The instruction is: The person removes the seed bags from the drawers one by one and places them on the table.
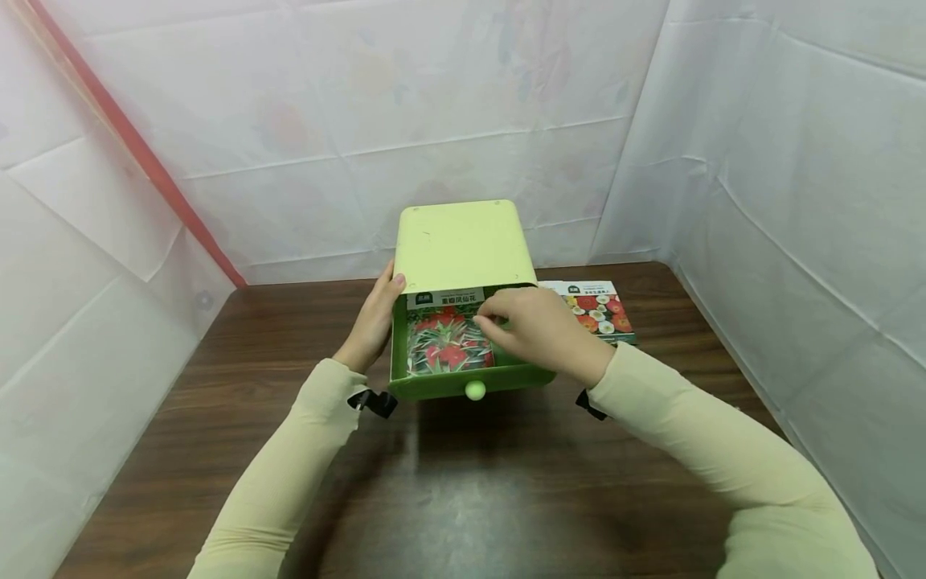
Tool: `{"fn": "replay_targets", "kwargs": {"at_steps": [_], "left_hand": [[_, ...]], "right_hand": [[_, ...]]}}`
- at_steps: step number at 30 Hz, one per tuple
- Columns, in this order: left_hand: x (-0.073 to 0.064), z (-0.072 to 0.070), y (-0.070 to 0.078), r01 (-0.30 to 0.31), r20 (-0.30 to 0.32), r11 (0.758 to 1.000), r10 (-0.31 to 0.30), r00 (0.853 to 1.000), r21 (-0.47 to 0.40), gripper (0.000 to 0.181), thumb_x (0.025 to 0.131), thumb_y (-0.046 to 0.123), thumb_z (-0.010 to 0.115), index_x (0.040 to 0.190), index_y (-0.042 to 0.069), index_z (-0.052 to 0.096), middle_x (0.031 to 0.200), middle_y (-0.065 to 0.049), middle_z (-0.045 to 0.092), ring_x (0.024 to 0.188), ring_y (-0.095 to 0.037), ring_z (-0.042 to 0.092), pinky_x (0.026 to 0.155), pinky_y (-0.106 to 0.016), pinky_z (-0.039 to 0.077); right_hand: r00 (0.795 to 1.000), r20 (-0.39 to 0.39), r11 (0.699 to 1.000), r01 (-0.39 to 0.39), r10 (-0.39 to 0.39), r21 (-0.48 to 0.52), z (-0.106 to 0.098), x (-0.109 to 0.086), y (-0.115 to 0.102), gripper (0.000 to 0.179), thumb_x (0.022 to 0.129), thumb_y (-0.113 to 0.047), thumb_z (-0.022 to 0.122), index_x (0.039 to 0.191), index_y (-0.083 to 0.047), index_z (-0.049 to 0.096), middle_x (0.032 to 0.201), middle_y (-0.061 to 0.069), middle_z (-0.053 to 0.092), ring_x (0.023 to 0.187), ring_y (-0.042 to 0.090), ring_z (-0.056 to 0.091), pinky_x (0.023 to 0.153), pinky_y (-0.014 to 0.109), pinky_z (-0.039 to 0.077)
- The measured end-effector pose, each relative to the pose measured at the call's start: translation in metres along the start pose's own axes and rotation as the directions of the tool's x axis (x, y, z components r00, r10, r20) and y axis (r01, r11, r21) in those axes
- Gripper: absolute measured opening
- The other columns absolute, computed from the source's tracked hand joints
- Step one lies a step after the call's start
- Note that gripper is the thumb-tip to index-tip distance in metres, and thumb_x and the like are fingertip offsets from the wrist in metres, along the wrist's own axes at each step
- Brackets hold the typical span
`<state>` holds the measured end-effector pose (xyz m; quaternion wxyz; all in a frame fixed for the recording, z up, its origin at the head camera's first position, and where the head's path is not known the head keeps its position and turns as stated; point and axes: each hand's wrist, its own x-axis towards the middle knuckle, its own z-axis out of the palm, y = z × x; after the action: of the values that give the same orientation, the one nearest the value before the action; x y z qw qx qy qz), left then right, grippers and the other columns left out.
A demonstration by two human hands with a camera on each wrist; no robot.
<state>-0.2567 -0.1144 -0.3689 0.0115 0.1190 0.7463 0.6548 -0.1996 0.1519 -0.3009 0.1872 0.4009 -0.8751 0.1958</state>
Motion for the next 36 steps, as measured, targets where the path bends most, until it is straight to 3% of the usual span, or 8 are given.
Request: {"fn": "replay_targets", "kwargs": {"at_steps": [4,8,12,17,20,24,27,36], "left_hand": [[0.0,0.0,-0.001,-0.001,0.004,1.0,0.001,1.0,-0.007,0.075,0.1,0.06,0.038,0.158,0.031,0.001,0.165,0.008,-0.001,0.153,-0.014,0.001,0.122,-0.05,0.011],[0.0,0.0,0.0,-0.001,0.002,1.0,0.001,1.0,-0.01,0.077,0.099,0.062,0.038,0.158,0.031,0.001,0.165,0.009,0.0,0.153,-0.013,0.001,0.123,-0.049,0.012],[-0.001,0.0,0.001,-0.003,0.002,1.0,0.003,1.0,-0.004,0.077,0.099,0.063,0.038,0.158,0.032,0.0,0.165,0.008,0.0,0.153,-0.014,0.001,0.122,-0.05,0.012],[-0.001,0.002,0.001,-0.013,0.002,1.0,0.013,1.0,-0.001,0.076,0.099,0.061,0.038,0.158,0.031,0.001,0.166,0.006,-0.001,0.153,-0.016,0.001,0.122,-0.052,0.011],[-0.001,0.002,0.001,-0.011,0.0,1.0,0.011,1.0,0.0,0.077,0.099,0.061,0.039,0.158,0.03,0.001,0.166,0.006,-0.001,0.153,-0.016,0.001,0.122,-0.052,0.011],[-0.001,0.002,0.0,-0.005,0.001,1.0,0.005,1.0,-0.006,0.077,0.099,0.062,0.039,0.158,0.031,0.0,0.166,0.008,-0.001,0.153,-0.015,0.001,0.122,-0.051,0.011],[0.0,0.002,0.0,-0.004,-0.001,1.0,0.004,1.0,-0.005,0.078,0.098,0.063,0.039,0.158,0.031,0.001,0.166,0.008,0.0,0.153,-0.015,0.001,0.122,-0.051,0.011],[0.001,0.002,-0.001,0.0,-0.001,1.0,0.0,1.0,-0.008,0.078,0.098,0.062,0.04,0.158,0.031,0.001,0.165,0.008,0.0,0.153,-0.015,0.001,0.122,-0.051,0.011]], "right_hand": [[0.983,0.176,0.998,-0.051,0.055,-0.024,0.003,0.004,-0.003,0.018,0.094,-0.024,0.067,0.103,-0.012,0.078,0.096,0.002,0.077,0.059,0.008,0.063,0.055,0.03,0.05],[0.938,0.328,0.993,-0.11,0.116,-0.038,0.005,0.009,-0.004,0.03,0.096,-0.031,0.064,0.118,-0.013,0.073,0.1,0.003,0.076,0.044,0.002,0.047,0.048,0.025,0.037],[0.895,0.417,0.988,-0.146,0.156,-0.056,0.006,0.013,-0.002,0.041,0.096,-0.039,0.063,0.129,-0.015,0.066,0.115,0.005,0.072,0.046,0.004,0.049,0.049,0.025,0.037],[0.827,0.512,0.973,-0.197,0.231,-0.12,0.006,0.017,0.002,0.058,0.094,-0.051,0.06,0.144,-0.021,0.052,0.144,0.016,0.053,0.081,0.02,0.07,0.057,0.032,0.048],[0.781,0.558,0.96,-0.227,0.281,-0.165,0.008,0.018,0.005,0.069,0.093,-0.056,0.058,0.15,-0.019,0.043,0.148,0.022,0.046,0.109,0.031,0.066,0.073,0.043,0.054],[0.739,0.597,0.95,-0.236,0.311,-0.203,0.009,0.02,0.007,0.08,0.092,-0.059,0.057,0.154,-0.015,0.033,0.15,0.025,0.042,0.129,0.038,0.052,0.095,0.054,0.049],[0.725,0.618,0.953,-0.238,0.303,-0.188,0.011,0.021,0.008,0.086,0.091,-0.062,0.057,0.157,-0.015,0.027,0.156,0.025,0.031,0.138,0.042,0.042,0.103,0.056,0.042],[0.736,0.627,0.96,-0.27,0.255,-0.074,0.017,0.023,0.009,0.084,0.093,-0.055,0.06,0.158,-0.014,0.023,0.159,0.024,0.025,0.144,0.042,0.031,0.112,0.057,0.033]]}}
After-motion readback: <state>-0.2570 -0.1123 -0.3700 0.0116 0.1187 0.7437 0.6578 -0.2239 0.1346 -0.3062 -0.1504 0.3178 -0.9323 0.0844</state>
